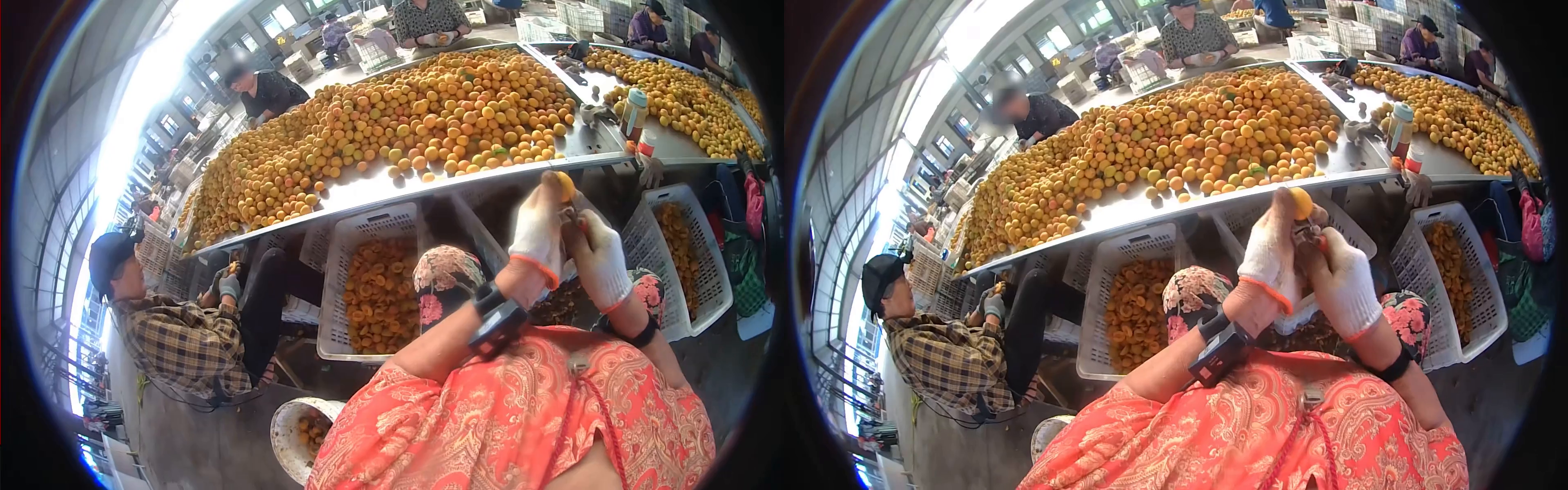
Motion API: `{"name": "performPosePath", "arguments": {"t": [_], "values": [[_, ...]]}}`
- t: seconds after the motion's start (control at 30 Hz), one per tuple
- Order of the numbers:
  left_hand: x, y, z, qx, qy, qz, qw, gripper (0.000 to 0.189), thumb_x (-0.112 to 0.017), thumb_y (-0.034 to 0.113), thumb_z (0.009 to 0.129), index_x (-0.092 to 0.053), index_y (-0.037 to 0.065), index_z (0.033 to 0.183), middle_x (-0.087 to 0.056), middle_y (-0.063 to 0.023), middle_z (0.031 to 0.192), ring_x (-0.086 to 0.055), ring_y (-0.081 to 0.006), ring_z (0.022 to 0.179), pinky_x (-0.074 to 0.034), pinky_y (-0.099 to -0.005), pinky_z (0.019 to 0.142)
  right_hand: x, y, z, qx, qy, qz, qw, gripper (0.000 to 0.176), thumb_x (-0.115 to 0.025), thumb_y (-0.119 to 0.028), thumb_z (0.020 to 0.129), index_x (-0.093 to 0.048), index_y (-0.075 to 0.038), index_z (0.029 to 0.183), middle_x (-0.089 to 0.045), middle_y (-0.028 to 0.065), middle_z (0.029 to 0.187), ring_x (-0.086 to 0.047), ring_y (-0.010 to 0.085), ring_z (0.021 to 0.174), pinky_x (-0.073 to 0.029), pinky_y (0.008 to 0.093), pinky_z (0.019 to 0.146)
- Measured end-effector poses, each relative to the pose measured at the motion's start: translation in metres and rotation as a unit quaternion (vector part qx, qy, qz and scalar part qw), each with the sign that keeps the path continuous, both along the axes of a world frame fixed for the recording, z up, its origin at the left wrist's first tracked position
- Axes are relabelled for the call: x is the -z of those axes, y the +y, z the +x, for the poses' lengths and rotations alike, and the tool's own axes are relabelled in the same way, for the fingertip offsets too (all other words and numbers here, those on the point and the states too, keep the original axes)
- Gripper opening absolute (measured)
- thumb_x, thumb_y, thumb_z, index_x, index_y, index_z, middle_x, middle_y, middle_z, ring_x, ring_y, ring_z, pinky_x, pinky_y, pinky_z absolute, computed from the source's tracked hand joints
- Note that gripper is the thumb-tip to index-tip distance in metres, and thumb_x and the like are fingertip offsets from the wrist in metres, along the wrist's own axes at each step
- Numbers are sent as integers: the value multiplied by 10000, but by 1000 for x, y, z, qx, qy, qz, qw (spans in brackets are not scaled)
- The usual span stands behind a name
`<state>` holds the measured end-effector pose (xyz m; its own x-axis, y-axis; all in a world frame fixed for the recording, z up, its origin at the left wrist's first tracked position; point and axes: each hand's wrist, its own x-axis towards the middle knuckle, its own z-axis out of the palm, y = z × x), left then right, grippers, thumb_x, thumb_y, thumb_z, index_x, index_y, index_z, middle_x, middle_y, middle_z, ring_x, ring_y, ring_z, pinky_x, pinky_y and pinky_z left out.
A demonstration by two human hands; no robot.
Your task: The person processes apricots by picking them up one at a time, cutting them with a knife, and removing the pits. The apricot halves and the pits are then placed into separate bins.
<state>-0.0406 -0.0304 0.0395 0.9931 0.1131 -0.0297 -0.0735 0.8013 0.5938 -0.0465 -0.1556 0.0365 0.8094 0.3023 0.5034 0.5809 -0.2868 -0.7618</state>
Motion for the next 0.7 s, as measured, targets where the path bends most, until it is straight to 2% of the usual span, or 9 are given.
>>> {"name": "performPosePath", "arguments": {"t": [0.03, 0.07, 0.13, 0.17, 0.3, 0.43, 0.5, 0.63, 0.7], "values": [[1, 5, 4, -24, 0, 10, 1000, 423, -640, 456, 932, -606, 58, 1072, -629, -31, 894, -600, -154, 785, -500, -286, 691, -6, -3, 0, -16, -4, 10, 1000, 80, -530, -74, 961, -561, -2, 978, -597, 114, 653, -578, 188, 547, -440, 347, 512], [5, 7, 6, -27, 3, 10, 1000, 423, -640, 456, 932, -606, 58, 1072, -629, -31, 894, -600, -154, 785, -500, -286, 691, -16, -5, -3, -25, 100, 81, 991, 93, -541, -90, 984, -553, -22, 921, -514, -11, 653, -452, 55, 614, -389, 250, 521], [9, 9, 10, -54, 5, 135, 989, 368, -596, 392, 979, -601, 48, 1110, -639, -35, 897, -602, -144, 744, -493, -272, 664, -19, -7, 11, -6, 92, 167, 982, 116, -553, -130, 1002, -550, -40, 929, -484, -54, 709, -433, 37, 651, -379, 216, 545], [12, 5, 7, -3, 5, 148, 989, 314, -578, 319, 995, -600, 46, 1149, -644, -36, 906, -598, -124, 748, -477, -250, 643, -20, -4, 19, -5, 56, 194, 979, 155, -557, -174, 1013, -538, -38, 941, -502, -29, 746, -443, 38, 682, -384, 212, 568], [-3, -4, -4, 82, -88, 181, 976, 359, -559, 141, 975, -523, 56, 1322, -592, 16, 1019, -518, -54, 761, -424, -190, 632, -32, 5, 31, 61, 38, 111, 991, 215, -533, -246, 1030, -555, -36, 990, -514, -7, 772, -454, 45, 721, -393, 214, 603], [-4, -5, -4, 74, -103, 170, 977, 388, -535, 134, 991, -477, 66, 1368, -591, 14, 1013, -510, -41, 762, -420, -181, 635, -24, 8, 42, 5, 95, 158, 983, 222, -553, -238, 1019, -581, -21, 983, -538, -14, 793, -458, 36, 749, -403, 221, 614], [3, -10, 0, 13, -97, 157, 983, 386, -501, 142, 1015, -449, 85, 1393, -581, 23, 997, -497, -22, 739, -407, -176, 601, -22, 13, 45, -1, 123, 151, 981, 223, -560, -230, 1014, -589, -15, 962, -548, -16, 801, -459, 34, 755, -406, 225, 612], [10, -6, 2, 37, -81, 147, 985, 360, -489, 169, 1032, -466, 105, 1386, -591, 31, 979, -520, -16, 717, -412, -168, 575, -22, 28, 43, 1, 126, 196, 972, 227, -580, -206, 999, -591, -5, 894, -532, -29, 772, -444, 33, 738, -400, 231, 607], [5, -7, -1, 59, -55, 38, 996, 355, -529, 233, 1022, -495, 116, 1355, -600, 42, 924, -532, -35, 647, -413, -184, 532, -23, 31, 44, 14, 102, 195, 975, 226, -586, -201, 995, -590, -7, 878, -522, -29, 749, -436, 36, 724, -396, 236, 600]]}}
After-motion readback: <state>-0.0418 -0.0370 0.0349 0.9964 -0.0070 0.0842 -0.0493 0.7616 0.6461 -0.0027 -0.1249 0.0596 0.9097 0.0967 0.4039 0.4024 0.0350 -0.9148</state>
